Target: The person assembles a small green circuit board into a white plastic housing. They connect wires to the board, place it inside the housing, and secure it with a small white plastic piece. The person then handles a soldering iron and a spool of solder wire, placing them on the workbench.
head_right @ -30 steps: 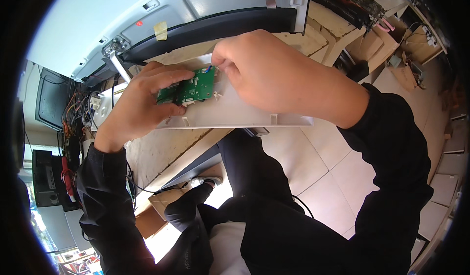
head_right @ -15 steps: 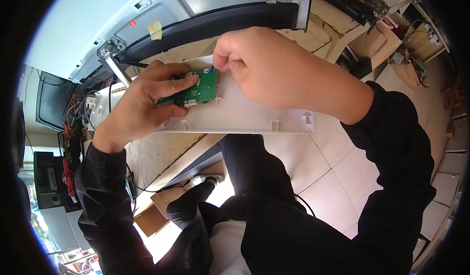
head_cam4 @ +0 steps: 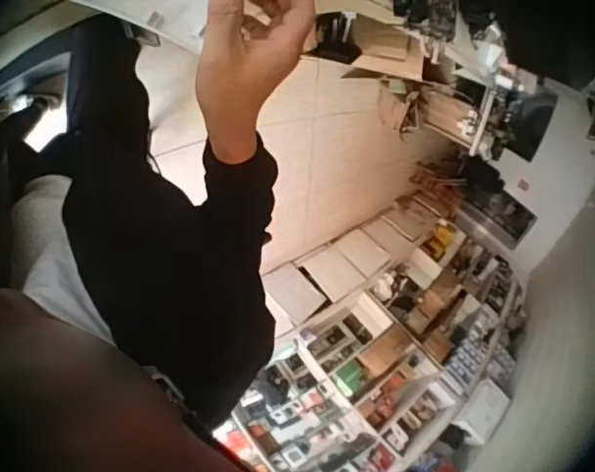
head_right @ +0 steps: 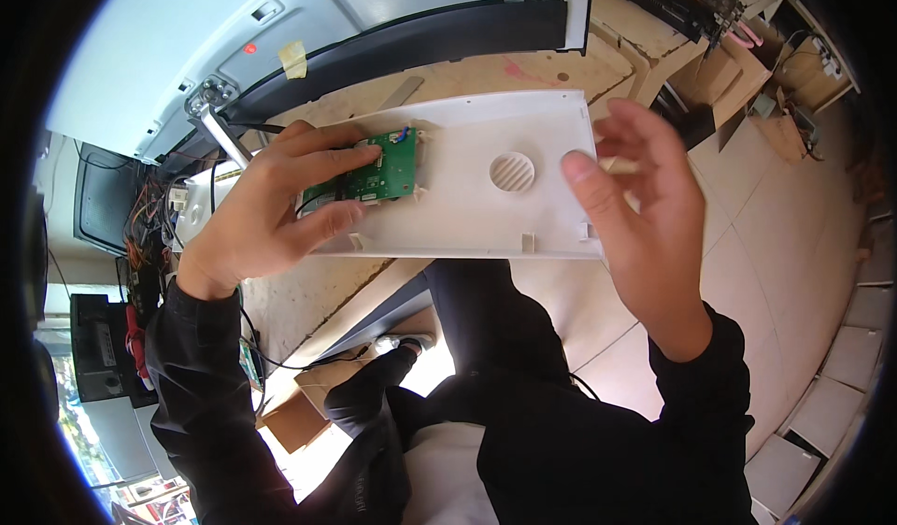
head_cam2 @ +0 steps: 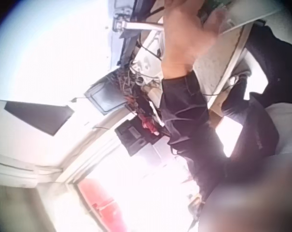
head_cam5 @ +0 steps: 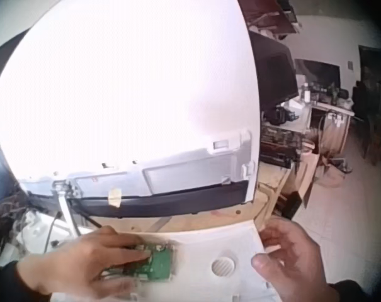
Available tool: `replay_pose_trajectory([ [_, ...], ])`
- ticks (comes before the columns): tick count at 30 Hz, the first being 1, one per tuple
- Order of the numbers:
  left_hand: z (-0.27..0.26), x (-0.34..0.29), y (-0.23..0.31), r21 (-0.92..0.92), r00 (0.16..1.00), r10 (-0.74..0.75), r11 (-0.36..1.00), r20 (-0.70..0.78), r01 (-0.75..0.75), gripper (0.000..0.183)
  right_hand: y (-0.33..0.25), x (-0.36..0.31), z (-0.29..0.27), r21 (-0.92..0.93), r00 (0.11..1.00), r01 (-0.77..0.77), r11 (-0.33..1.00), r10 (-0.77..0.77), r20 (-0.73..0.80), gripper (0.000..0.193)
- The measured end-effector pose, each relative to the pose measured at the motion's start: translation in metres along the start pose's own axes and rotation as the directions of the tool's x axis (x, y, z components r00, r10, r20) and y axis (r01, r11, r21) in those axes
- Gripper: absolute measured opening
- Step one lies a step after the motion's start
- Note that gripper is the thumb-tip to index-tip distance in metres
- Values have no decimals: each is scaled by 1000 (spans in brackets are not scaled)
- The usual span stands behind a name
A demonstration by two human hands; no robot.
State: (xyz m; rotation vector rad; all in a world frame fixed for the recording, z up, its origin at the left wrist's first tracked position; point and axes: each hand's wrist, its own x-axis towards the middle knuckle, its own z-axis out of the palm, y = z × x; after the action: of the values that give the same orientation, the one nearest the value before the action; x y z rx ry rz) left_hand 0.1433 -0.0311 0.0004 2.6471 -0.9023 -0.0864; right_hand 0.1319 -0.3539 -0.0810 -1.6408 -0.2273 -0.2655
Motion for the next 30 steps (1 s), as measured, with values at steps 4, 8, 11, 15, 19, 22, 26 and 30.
replay_pose_trajectory([
  [4, 3, 4, 15, -91, 982, -191, 977, 3, 191, 63, -4, 1, 4, 372, 913, -364, 854, 249, 323, 59],
  [8, 6, 10, 16, -37, 993, -116, 993, -28, 115, 62, -2, 0, 6, 397, 883, -412, 820, 252, 395, 60],
  [11, 6, 12, 10, -28, 999, -38, 999, -22, 37, 64, -2, 0, 5, 419, 867, -441, 794, 258, 426, 63],
  [15, 2, 14, 20, -88, 990, -137, 987, -22, 135, 66, 0, 0, 4, 408, 854, -450, 794, 248, 458, 68],
  [19, 1, 15, 12, 4, 1000, -9, 1000, 7, 9, 67, 1, -1, 2, 429, 855, -428, 796, 202, 478, 70],
  [22, 1, 17, 11, 26, 1000, 7, 1000, 20, -7, 68, 4, -3, 0, 404, 858, -401, 822, 184, 479, 71],
  [26, 4, 17, 13, 89, 1000, 14, 996, 28, -17, 69, 11, -6, 2, 443, 871, -365, 819, 132, 473, 71],
  [30, 2, 19, 16, 118, 997, -3, 993, 71, -6, 70, 13, -5, 1, 452, 867, -352, 819, 104, 487, 71],
])
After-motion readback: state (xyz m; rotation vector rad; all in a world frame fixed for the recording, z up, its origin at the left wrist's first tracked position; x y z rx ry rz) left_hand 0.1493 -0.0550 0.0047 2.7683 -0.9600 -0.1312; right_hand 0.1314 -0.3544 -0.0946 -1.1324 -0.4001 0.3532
